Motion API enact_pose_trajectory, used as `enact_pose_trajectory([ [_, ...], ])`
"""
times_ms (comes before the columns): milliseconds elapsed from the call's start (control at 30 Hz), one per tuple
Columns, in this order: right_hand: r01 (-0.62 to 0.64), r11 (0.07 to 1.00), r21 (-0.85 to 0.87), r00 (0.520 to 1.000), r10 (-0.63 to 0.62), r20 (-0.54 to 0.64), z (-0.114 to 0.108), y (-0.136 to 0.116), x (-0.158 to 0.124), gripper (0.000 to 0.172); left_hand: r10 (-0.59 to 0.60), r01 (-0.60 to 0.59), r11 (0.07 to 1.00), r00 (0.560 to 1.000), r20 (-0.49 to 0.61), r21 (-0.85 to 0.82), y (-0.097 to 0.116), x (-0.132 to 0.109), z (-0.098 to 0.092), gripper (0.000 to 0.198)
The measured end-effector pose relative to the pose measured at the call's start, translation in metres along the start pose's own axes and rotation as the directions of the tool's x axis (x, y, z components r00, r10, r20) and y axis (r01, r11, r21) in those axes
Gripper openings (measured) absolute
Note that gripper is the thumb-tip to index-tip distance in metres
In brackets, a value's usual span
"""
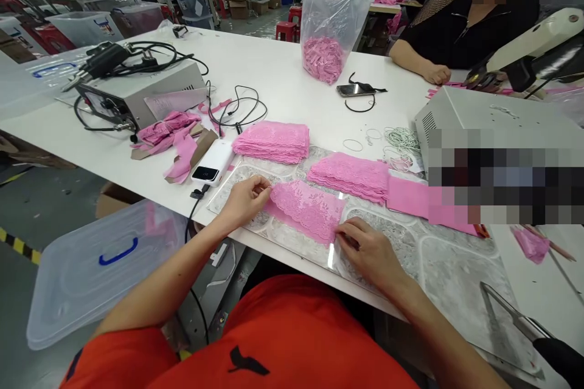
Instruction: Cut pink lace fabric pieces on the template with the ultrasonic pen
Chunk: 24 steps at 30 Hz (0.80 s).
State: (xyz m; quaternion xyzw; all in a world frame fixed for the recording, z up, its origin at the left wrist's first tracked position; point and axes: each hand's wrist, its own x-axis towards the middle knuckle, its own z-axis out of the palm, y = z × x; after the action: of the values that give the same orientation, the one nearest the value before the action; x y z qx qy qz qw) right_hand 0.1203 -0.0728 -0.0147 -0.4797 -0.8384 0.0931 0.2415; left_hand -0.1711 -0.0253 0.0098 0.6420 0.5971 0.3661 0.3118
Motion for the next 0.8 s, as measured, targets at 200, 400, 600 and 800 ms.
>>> enact_pose_trajectory([
  [200,0.076,0.995,0.059,0.997,-0.074,-0.031,0.002,-0.011,0.001,0.013,0.129,-0.127,0.970,0.992,0.001,0.209,-0.010,-0.004,-0.007,0.006],
  [400,0.162,0.987,0.020,0.985,-0.160,-0.065,0.005,-0.012,0.002,0.014,0.194,-0.202,0.936,0.979,0.057,0.289,-0.014,-0.009,-0.010,0.008],
  [600,0.206,0.978,0.042,0.977,-0.203,-0.062,0.007,-0.015,0.000,0.014,0.199,-0.213,0.919,0.977,0.078,0.332,-0.017,-0.016,-0.014,0.008],
  [800,0.232,0.967,0.102,0.971,-0.224,-0.081,0.008,-0.014,-0.001,0.012,0.201,-0.221,0.907,0.975,0.093,0.358,-0.022,-0.022,-0.020,0.010],
])
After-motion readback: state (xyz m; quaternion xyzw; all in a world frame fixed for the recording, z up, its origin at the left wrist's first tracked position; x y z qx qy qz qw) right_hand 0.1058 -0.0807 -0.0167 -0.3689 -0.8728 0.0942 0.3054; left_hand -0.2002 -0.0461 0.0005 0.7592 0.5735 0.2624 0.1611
